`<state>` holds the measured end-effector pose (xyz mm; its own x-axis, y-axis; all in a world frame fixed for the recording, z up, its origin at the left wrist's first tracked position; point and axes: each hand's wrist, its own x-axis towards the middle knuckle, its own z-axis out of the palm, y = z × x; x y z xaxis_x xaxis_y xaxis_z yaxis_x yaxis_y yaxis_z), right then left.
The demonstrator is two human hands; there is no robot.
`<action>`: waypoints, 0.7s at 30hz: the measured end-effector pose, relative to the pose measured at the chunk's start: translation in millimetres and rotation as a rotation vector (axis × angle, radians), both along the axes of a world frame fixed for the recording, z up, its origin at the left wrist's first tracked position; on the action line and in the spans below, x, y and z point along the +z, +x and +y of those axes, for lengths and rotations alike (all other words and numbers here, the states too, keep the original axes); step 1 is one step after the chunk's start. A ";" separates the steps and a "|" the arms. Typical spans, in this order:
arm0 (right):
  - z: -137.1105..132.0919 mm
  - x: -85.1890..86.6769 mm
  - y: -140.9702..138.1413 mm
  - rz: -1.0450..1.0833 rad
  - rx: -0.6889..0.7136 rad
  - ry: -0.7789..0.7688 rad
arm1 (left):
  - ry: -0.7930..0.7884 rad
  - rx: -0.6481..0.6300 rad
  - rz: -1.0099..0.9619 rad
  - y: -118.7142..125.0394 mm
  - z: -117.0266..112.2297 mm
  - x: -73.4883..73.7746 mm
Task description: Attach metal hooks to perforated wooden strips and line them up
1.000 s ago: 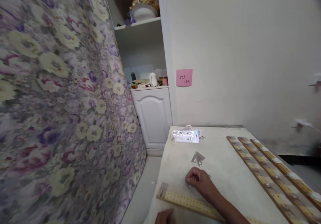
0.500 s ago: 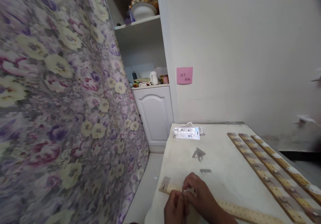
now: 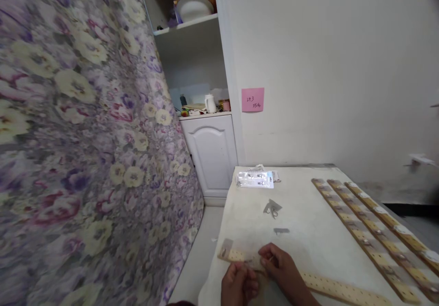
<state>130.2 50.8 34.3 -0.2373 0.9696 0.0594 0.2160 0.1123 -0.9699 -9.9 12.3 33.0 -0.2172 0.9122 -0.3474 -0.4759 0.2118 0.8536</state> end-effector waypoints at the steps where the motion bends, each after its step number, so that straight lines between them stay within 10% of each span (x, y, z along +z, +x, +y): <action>1: -0.2 -1.2 -1.9 0.018 -0.008 -0.010 | -0.002 -0.001 0.000 -0.4 -0.5 -1.7; 21: 52.3 -7.9 -58.4 -0.117 0.102 0.071 | -0.040 -0.135 0.509 -30.6 2.2 -28.3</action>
